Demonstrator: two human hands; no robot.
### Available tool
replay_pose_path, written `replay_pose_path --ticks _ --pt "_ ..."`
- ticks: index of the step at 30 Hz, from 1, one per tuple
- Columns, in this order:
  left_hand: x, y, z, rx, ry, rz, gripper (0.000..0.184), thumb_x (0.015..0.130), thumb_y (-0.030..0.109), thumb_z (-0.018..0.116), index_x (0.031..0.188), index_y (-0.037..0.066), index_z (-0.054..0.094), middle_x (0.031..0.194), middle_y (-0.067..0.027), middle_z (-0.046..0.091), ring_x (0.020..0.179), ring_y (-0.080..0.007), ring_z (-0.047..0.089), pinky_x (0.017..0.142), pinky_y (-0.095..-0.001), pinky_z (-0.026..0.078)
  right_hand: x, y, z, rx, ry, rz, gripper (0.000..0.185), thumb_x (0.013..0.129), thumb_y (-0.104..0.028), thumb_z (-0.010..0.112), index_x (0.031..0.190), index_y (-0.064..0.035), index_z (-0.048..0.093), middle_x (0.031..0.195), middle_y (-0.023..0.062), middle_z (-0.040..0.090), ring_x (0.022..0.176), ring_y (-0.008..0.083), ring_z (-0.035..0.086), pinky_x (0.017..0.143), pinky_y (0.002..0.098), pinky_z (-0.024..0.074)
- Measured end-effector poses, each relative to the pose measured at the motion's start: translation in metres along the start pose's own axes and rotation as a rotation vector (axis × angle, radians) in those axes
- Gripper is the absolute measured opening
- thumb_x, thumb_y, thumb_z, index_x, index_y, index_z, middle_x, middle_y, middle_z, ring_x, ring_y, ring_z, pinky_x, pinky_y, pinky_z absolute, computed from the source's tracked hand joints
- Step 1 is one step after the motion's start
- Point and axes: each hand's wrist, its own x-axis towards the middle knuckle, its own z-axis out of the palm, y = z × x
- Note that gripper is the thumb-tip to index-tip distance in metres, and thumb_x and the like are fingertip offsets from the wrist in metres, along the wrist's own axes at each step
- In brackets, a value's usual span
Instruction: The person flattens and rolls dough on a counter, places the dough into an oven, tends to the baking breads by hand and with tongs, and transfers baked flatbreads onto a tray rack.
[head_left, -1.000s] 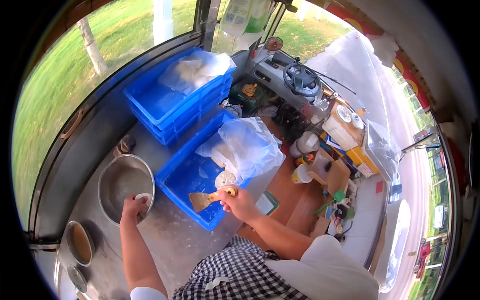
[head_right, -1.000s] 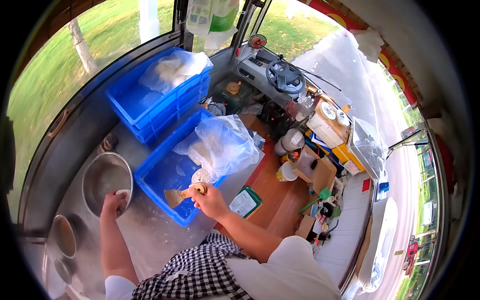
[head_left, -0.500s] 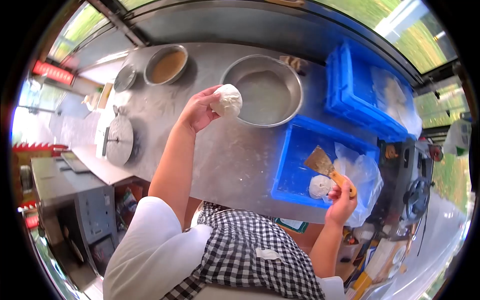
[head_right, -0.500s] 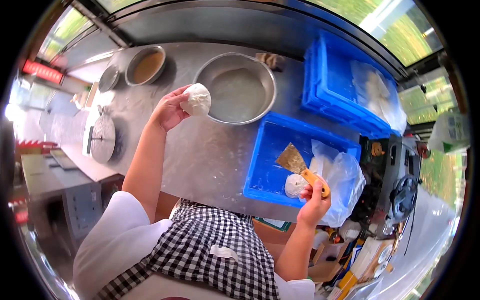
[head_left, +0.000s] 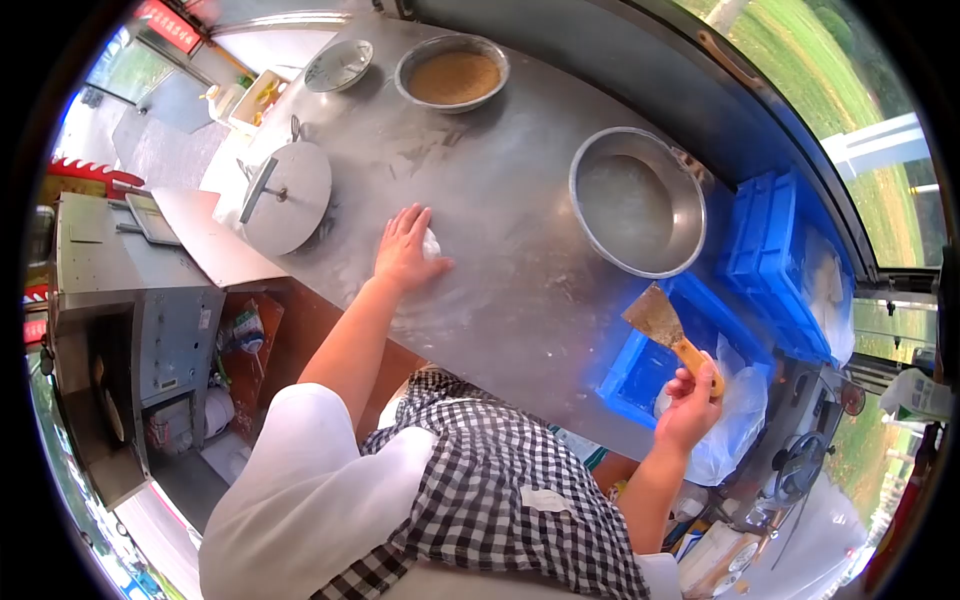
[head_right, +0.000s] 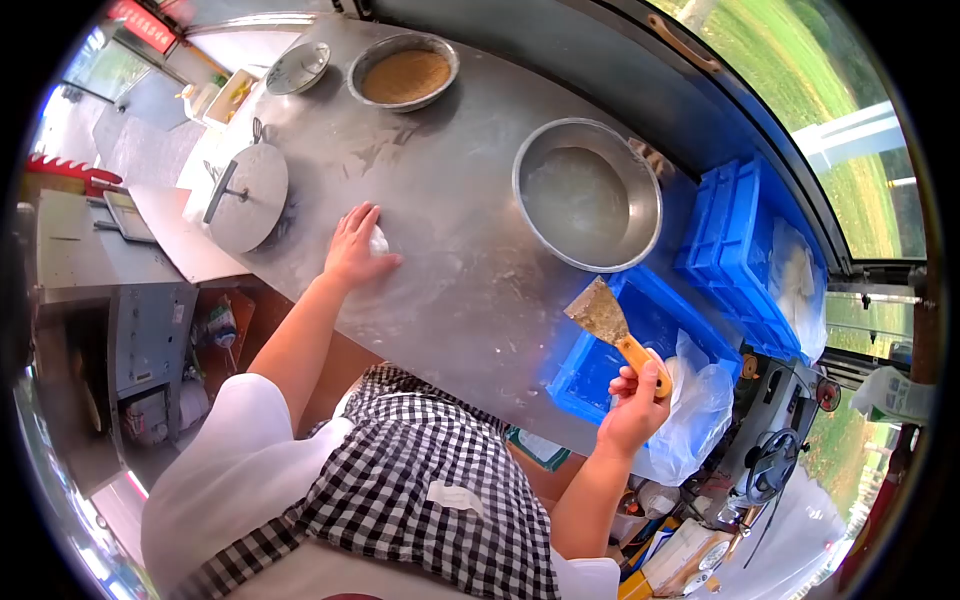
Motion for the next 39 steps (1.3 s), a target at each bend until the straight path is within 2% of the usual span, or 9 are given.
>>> replay_pose_path --ticks 6,12,15,21,30,33,35,38,39 --pt "0.002 -0.043 0.010 -0.307 0.024 0.064 0.072 0.083 0.027 0.075 0.146 0.005 0.050 0.150 -0.0137 0.051 0.144 -0.0339 0.042 0.121 -0.0453 0.035 -0.046 0.014 0.079 -0.030 -0.092 0.027 0.036 0.100 -0.030 0.068 0.120 0.0008 0.068 0.080 0.0065 0.068 0.060 0.0114 0.060 0.055 0.0233 0.0486" --pt "0.007 -0.043 0.002 -0.147 0.106 0.158 0.067 0.097 0.037 0.062 0.153 0.004 0.044 0.160 -0.0151 0.042 0.152 -0.0333 0.033 0.127 -0.0477 0.023 -0.073 0.019 0.127 -0.064 -0.161 0.039 0.035 0.101 -0.027 0.068 0.119 0.0024 0.069 0.079 0.0080 0.068 0.059 0.0124 0.059 0.056 0.0241 0.0503" --pt "0.009 -0.048 0.014 -0.038 0.047 0.175 0.066 0.105 0.043 0.049 0.157 0.004 0.038 0.165 -0.0155 0.034 0.156 -0.0328 0.026 0.129 -0.0483 0.015 -0.078 0.022 0.140 -0.085 -0.156 0.065 0.034 0.101 -0.026 0.067 0.119 0.0025 0.069 0.079 0.0080 0.068 0.059 0.0123 0.059 0.056 0.0240 0.0505" --pt "0.018 -0.042 0.008 0.076 -0.041 0.166 0.070 0.106 0.047 0.042 0.161 0.005 0.030 0.169 -0.0151 0.026 0.158 -0.0312 0.019 0.130 -0.0474 0.012 -0.070 0.031 0.156 -0.079 -0.215 0.120 0.031 0.101 -0.026 0.067 0.118 -0.0004 0.070 0.079 0.0069 0.068 0.060 0.0123 0.060 0.057 0.0244 0.0496" --pt "0.012 -0.035 -0.007 0.167 -0.124 0.201 0.070 0.105 0.053 0.043 0.164 0.018 0.028 0.172 -0.0078 0.022 0.159 -0.0321 0.015 0.129 -0.0538 0.008 -0.052 0.037 0.163 -0.130 -0.354 0.081 0.033 0.102 -0.025 0.067 0.123 0.0003 0.068 0.084 0.0063 0.069 0.063 0.0112 0.061 0.058 0.0240 0.0506" --pt "0.007 -0.040 0.006 0.173 -0.149 0.231 0.069 0.104 0.053 0.043 0.164 0.022 0.028 0.172 -0.0054 0.022 0.159 -0.0323 0.015 0.129 -0.0547 0.007 -0.041 0.055 0.169 -0.165 -0.481 -0.004 0.034 0.102 -0.020 0.069 0.128 0.0006 0.066 0.094 0.0052 0.068 0.071 0.0092 0.062 0.063 0.0247 0.0527" --pt "-0.005 -0.029 0.002 0.194 -0.138 0.276 0.067 0.104 0.053 0.045 0.163 0.026 0.030 0.172 -0.0031 0.022 0.159 -0.0302 0.015 0.128 -0.0568 0.006 -0.039 0.074 0.172 -0.262 -0.541 -0.166 0.036 0.098 -0.016 0.073 0.131 -0.0009 0.065 0.101 0.0075 0.069 0.079 0.0160 0.066 0.069 0.0300 0.0547" --pt "-0.007 -0.030 0.007 0.194 -0.137 0.384 0.068 0.103 0.055 0.045 0.163 0.027 0.030 0.172 -0.0017 0.021 0.159 -0.0286 0.014 0.128 -0.0576 0.003 -0.027 0.087 0.184 -0.612 -0.624 -0.815 0.041 0.094 -0.011 0.076 0.132 -0.0046 0.065 0.109 0.0113 0.068 0.090 0.0261 0.068 0.077 0.0368 0.0557" --pt "-0.016 -0.024 0.007 0.182 -0.169 0.373 0.069 0.103 0.055 0.045 0.164 0.027 0.029 0.172 -0.0012 0.021 0.160 -0.0281 0.014 0.128 -0.0576 0.003 -0.030 0.091 0.181 -0.650 -0.641 -0.797 0.042 0.092 -0.010 0.076 0.132 -0.0061 0.065 0.109 0.0122 0.068 0.091 0.0284 0.067 0.078 0.0380 0.0556"
